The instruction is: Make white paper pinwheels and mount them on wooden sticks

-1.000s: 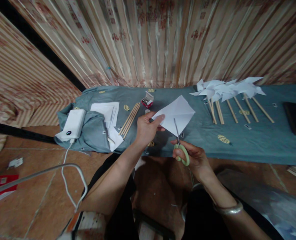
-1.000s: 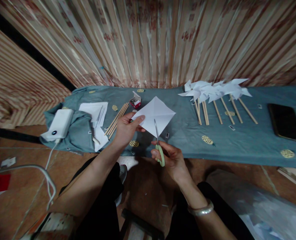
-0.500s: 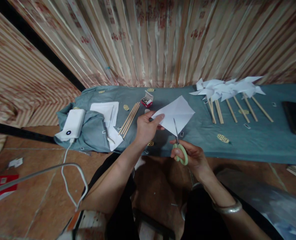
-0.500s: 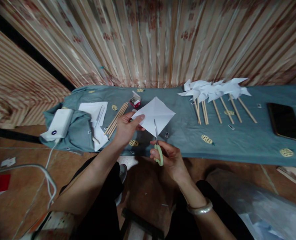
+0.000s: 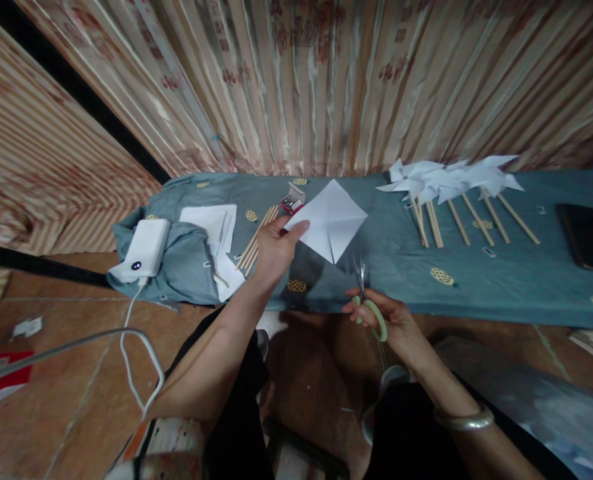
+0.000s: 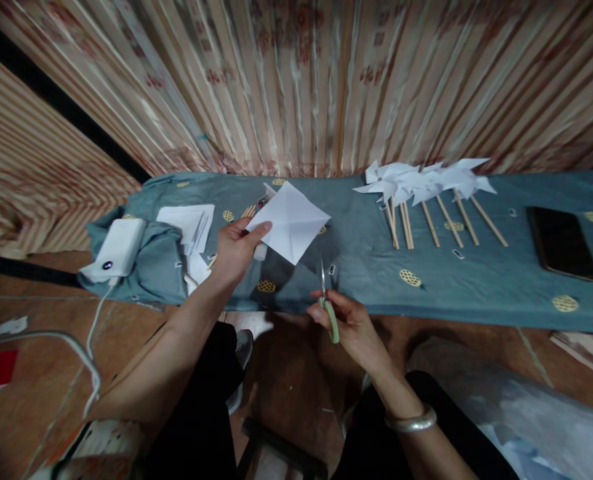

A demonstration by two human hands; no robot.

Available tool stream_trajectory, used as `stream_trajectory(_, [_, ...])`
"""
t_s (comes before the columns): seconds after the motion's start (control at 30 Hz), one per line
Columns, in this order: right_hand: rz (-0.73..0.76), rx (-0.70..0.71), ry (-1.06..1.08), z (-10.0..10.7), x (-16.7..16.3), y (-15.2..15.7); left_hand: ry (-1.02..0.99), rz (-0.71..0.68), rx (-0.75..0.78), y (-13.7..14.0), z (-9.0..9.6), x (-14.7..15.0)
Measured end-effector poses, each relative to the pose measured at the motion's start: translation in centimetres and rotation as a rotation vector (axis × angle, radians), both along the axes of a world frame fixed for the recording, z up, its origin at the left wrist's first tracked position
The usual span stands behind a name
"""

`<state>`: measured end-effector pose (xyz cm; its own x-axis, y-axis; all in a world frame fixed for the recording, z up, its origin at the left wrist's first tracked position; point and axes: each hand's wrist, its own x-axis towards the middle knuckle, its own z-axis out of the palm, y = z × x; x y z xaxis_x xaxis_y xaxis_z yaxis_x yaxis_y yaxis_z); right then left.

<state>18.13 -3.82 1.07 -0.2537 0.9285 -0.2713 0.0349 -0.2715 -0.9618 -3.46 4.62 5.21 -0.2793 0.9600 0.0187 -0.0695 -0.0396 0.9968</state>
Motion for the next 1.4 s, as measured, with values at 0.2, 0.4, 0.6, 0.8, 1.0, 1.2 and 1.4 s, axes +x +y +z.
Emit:
stream_trajectory(0.2, [-0.385, 0.1, -0.009, 0.4, 2.4, 2.6, 0.022, -0.213, -0.105, -0.9, -0.1, 0.7])
stream_trajectory(0.4, [-0.387, 0.154, -0.017, 1.3, 3.9, 4.1, 0.06, -0.362, -0.208, -1.5, -0.9, 2.1])
stream_trajectory(0.6, [-0.189, 0.108, 0.02, 2.2, 3.1, 3.8, 0.09, -0.485, -0.225, -2.0, -1.7, 3.0])
stream_trajectory(0.8, [-0.193, 0.059, 0.061, 1.8, 2.2, 3.8, -0.176, -0.396, -0.251, -2.1, -1.2, 3.7])
stream_trajectory(1.0, [-0.462, 0.122, 0.075, 1.2, 1.0, 4.2, -0.454, -0.339, -0.227, -3.3, -0.6, 5.7])
stream_trajectory(1.2, [-0.509, 0.178, 0.086, 1.1, -0.4, 4.9, -0.368, -0.291, -0.229, -4.1, -1.6, 8.1])
stream_trajectory(1.4, [-0.466, 0.16, 0.123, 1.6, -0.6, 4.9, -0.411, -0.215, -0.267, -3.8, -1.7, 8.1])
